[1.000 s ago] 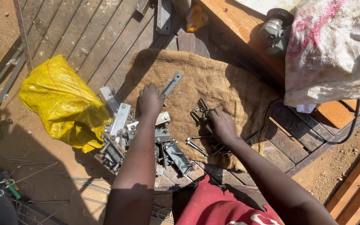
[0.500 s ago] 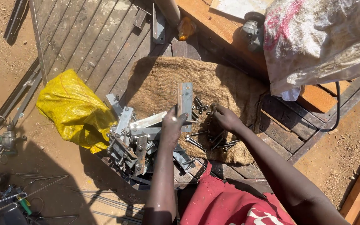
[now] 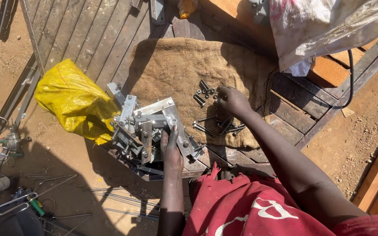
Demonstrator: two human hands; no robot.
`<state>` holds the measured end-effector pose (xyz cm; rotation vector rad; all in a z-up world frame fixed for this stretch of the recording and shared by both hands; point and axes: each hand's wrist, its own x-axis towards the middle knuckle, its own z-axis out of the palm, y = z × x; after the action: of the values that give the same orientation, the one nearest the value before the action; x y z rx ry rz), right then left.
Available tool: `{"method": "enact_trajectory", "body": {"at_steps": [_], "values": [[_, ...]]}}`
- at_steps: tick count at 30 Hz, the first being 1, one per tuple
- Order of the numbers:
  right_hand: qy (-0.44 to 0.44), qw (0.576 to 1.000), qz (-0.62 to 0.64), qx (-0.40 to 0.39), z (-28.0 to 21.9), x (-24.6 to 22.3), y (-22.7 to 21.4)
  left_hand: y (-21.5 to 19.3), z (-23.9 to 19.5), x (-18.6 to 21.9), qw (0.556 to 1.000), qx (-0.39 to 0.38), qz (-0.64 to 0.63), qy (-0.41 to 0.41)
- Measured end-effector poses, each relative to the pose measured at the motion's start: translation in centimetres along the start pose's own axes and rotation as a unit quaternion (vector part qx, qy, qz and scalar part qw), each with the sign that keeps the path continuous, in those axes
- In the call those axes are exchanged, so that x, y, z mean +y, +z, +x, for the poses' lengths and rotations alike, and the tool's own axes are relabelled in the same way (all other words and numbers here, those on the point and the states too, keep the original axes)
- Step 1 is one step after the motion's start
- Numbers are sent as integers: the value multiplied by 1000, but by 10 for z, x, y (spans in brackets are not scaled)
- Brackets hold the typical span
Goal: Assembling metal brackets by manually inserting bolts into pre-drilled holes on a wooden workbench.
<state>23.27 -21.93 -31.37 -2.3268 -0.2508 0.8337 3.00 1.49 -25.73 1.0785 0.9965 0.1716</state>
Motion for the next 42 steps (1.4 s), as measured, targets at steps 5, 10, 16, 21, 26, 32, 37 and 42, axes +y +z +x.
{"method": "enact_trajectory", "body": {"at_steps": [5,10,16,21,26,32,37,42], "values": [[-76,972,-204,-91,-38,16,6,63,-53,80,991,-48,120,24],[-121,925,-349,-85,-56,40,37,58,-57,52,990,-34,130,34],[-97,983,-101,-122,-65,-3,13,42,-64,17,996,-36,75,21],[-61,991,50,-110,-100,-59,-34,36,-80,4,991,-18,121,49],[-139,908,390,-58,-161,-109,-73,57,-130,46,978,-35,189,80],[-255,951,165,62,-178,-129,-58,73,-175,66,953,-96,264,116],[-270,946,170,65,-200,-130,-47,49,-164,37,946,-111,278,125],[-280,947,122,95,-201,-119,-26,27,-146,2,920,-90,370,91]]}}
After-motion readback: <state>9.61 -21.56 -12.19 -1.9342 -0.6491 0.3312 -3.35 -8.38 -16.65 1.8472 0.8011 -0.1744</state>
